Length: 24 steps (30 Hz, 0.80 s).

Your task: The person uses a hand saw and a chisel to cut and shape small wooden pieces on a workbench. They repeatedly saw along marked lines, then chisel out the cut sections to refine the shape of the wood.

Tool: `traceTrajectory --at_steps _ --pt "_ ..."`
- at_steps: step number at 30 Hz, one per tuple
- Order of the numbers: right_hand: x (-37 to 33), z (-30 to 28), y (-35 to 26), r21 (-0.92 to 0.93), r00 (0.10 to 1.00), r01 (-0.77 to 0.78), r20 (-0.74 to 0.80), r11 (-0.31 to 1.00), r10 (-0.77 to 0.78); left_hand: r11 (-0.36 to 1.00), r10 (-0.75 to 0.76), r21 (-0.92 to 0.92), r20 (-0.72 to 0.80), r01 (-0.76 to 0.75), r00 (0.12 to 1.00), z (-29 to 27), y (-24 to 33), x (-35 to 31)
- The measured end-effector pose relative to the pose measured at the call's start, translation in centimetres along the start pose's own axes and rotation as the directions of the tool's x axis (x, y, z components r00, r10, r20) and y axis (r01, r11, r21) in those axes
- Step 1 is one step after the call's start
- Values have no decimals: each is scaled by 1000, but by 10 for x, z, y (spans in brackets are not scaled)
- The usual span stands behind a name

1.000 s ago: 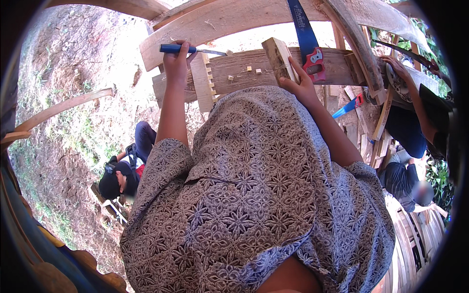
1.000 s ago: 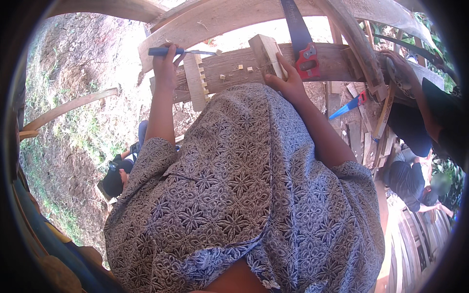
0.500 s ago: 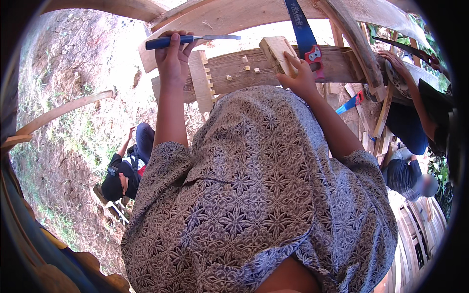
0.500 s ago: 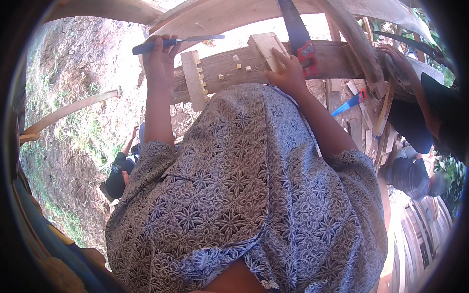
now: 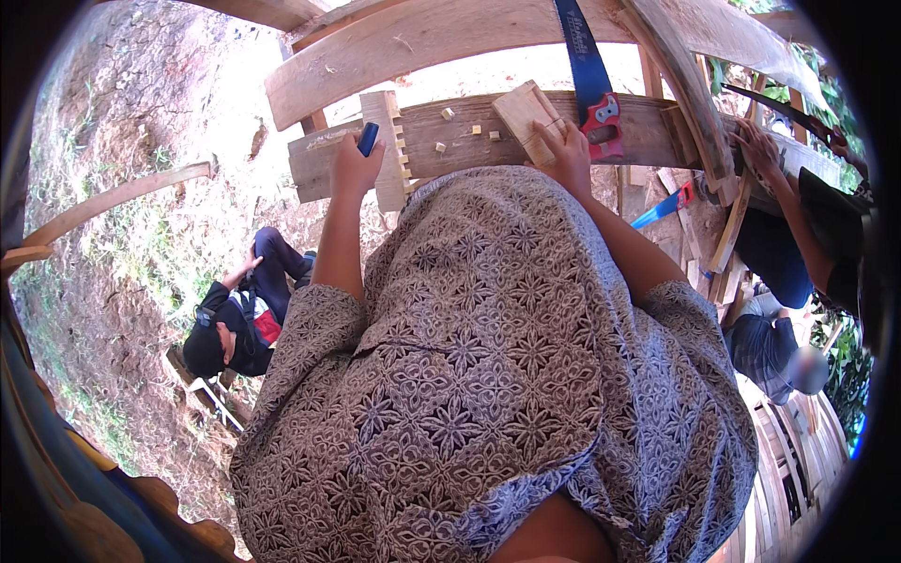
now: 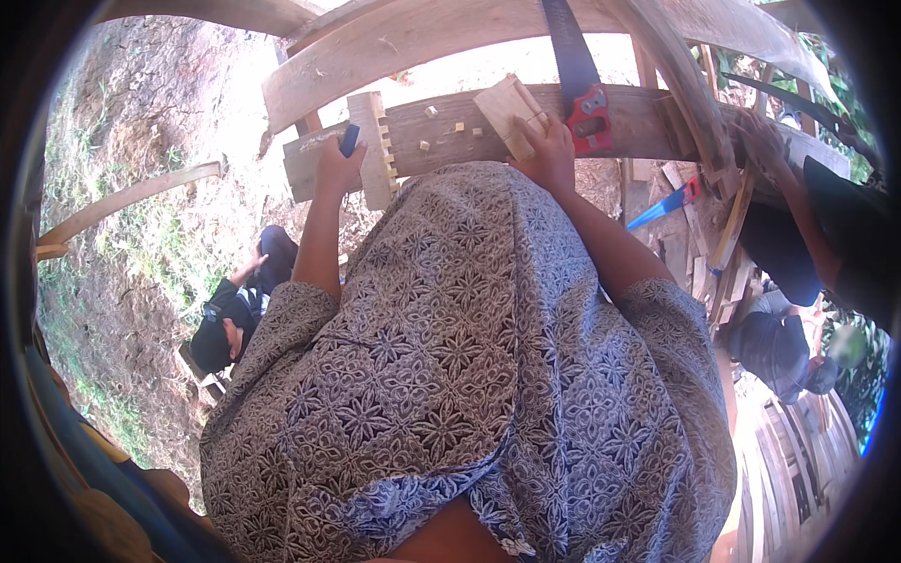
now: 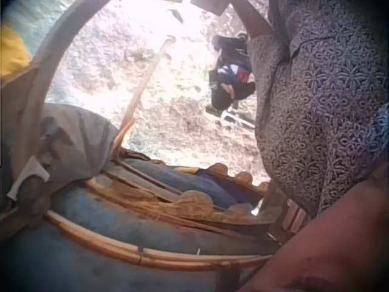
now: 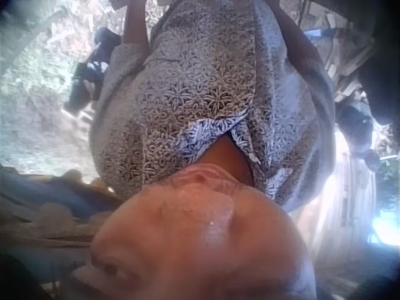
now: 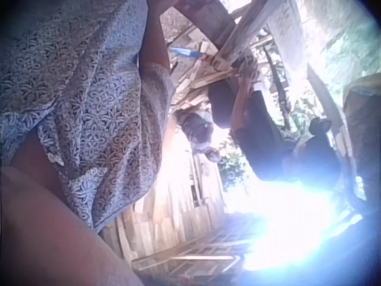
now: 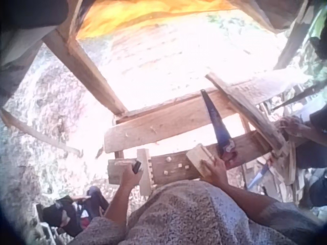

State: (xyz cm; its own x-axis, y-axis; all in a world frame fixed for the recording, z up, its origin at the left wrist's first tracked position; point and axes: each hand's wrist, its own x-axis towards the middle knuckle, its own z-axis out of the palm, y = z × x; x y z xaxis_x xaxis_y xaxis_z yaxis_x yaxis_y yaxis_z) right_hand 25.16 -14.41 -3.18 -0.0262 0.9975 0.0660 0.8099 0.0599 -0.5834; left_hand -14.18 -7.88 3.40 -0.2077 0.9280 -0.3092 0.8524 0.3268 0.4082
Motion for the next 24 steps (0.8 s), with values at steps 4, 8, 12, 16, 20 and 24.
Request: traceTrajectory --at_steps 4,8,12,16,20,24 --pt "-3 3 4 -74 999 -29 43 997 32 998 -67 -8 52 68 996 12 -13 -16" --pt "4 -2 0 -112 999 3 39 994 1 996 -71 62 62 67 996 19 -16 -28" --pt "20 -23 -24 166 1000 31 -5 986 -30 990 -100 112 137 85 986 11 -4 -31" --pt "45 -65 -60 657 916 -295 401 693 10 988 146 -73 214 -134 966 -10 41 -35" --pt "66 -91 -97 693 764 -423 620 584 -181 886 463 -153 282 -437 840 -9 111 -42" --pt "70 -93 -109 650 796 -441 602 619 -65 821 569 -283 341 -496 748 8 158 -48"
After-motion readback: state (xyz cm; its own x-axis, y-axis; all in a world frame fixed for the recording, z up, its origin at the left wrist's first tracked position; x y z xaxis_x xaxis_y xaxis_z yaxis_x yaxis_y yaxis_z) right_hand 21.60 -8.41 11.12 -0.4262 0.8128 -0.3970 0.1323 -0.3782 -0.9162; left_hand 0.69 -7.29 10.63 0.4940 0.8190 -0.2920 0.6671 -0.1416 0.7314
